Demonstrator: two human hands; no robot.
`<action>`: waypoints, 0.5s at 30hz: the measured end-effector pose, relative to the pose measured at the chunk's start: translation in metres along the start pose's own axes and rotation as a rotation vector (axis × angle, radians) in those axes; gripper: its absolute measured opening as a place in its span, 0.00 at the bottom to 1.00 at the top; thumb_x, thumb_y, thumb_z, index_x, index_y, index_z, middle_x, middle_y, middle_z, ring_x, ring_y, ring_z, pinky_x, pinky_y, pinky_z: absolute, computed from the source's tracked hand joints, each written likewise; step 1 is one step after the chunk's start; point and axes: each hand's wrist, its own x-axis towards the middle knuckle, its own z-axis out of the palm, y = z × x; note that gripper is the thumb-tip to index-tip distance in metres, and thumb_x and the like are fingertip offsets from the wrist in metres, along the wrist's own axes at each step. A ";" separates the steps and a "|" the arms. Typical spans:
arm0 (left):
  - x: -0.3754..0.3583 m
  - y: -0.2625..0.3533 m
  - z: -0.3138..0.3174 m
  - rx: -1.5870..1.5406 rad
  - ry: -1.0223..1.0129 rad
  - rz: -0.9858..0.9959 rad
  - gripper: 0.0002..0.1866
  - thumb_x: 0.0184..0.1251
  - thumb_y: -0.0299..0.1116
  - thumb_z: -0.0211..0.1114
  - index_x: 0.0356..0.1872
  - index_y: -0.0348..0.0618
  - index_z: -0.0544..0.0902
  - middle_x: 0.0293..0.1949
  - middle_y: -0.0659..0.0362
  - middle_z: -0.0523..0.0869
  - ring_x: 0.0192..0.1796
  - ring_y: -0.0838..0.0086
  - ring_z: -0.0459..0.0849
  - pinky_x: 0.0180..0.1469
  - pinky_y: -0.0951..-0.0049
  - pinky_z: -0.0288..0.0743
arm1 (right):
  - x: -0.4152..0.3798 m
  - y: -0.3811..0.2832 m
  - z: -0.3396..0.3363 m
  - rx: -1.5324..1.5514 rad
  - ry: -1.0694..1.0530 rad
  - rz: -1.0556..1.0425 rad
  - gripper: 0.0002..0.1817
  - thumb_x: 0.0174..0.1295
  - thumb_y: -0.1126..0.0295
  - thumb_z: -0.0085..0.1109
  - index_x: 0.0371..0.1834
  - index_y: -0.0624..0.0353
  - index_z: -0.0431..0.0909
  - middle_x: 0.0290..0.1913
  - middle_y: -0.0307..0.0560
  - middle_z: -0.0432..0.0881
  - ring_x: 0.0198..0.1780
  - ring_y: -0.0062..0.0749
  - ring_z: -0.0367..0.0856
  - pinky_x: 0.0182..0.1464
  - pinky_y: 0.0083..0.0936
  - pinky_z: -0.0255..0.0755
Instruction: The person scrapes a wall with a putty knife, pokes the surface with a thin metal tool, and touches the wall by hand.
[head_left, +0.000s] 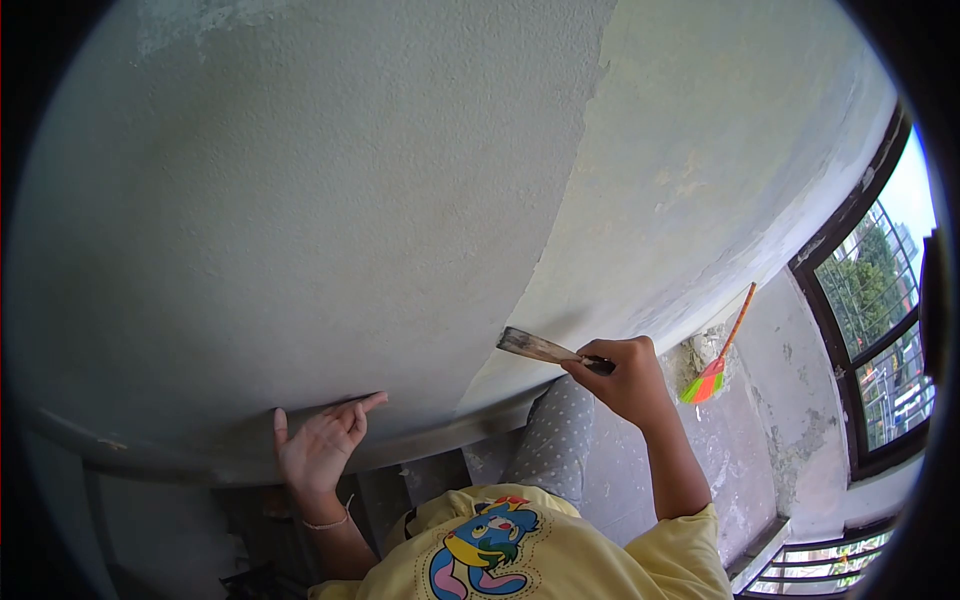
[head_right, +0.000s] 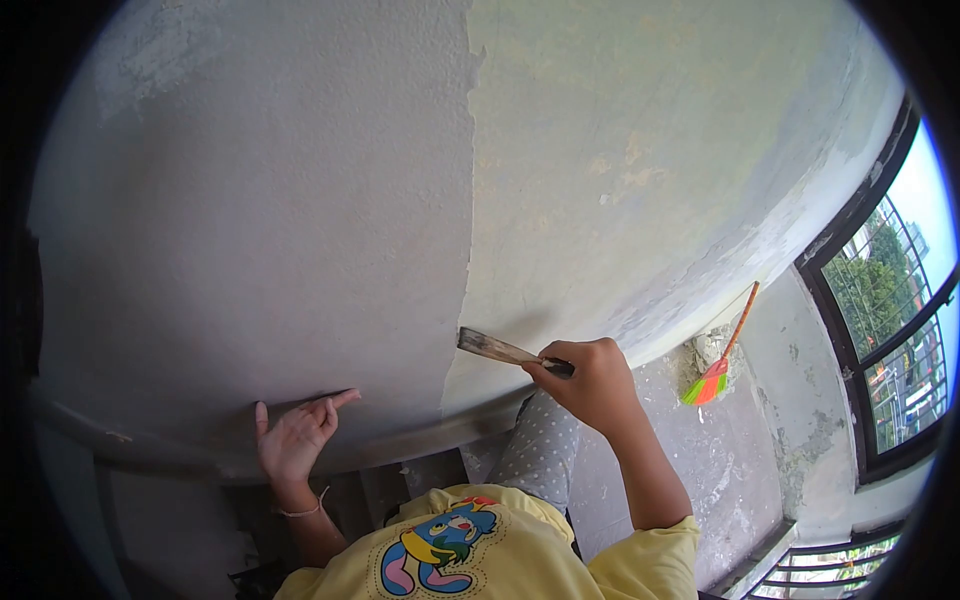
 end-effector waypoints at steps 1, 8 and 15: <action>0.000 0.001 0.001 0.005 -0.002 0.001 0.61 0.72 0.71 0.44 0.77 0.27 0.22 0.78 0.28 0.19 0.83 0.42 0.23 0.74 0.49 0.53 | 0.000 0.004 -0.003 0.000 -0.010 0.005 0.11 0.58 0.63 0.75 0.32 0.61 0.90 0.21 0.50 0.85 0.20 0.39 0.84 0.28 0.28 0.76; 0.001 0.000 0.004 -0.012 0.056 0.016 0.60 0.72 0.72 0.40 0.78 0.29 0.23 0.79 0.29 0.23 0.83 0.39 0.23 0.73 0.48 0.54 | 0.011 -0.002 -0.008 -0.002 -0.019 -0.073 0.11 0.58 0.64 0.75 0.30 0.61 0.89 0.20 0.49 0.84 0.19 0.37 0.82 0.27 0.27 0.75; 0.002 0.000 -0.003 0.005 -0.026 0.004 0.61 0.72 0.72 0.43 0.77 0.30 0.22 0.77 0.28 0.17 0.82 0.40 0.19 0.73 0.49 0.54 | 0.011 -0.004 -0.019 0.000 -0.042 -0.020 0.10 0.59 0.64 0.75 0.31 0.60 0.89 0.19 0.48 0.83 0.17 0.38 0.81 0.25 0.28 0.74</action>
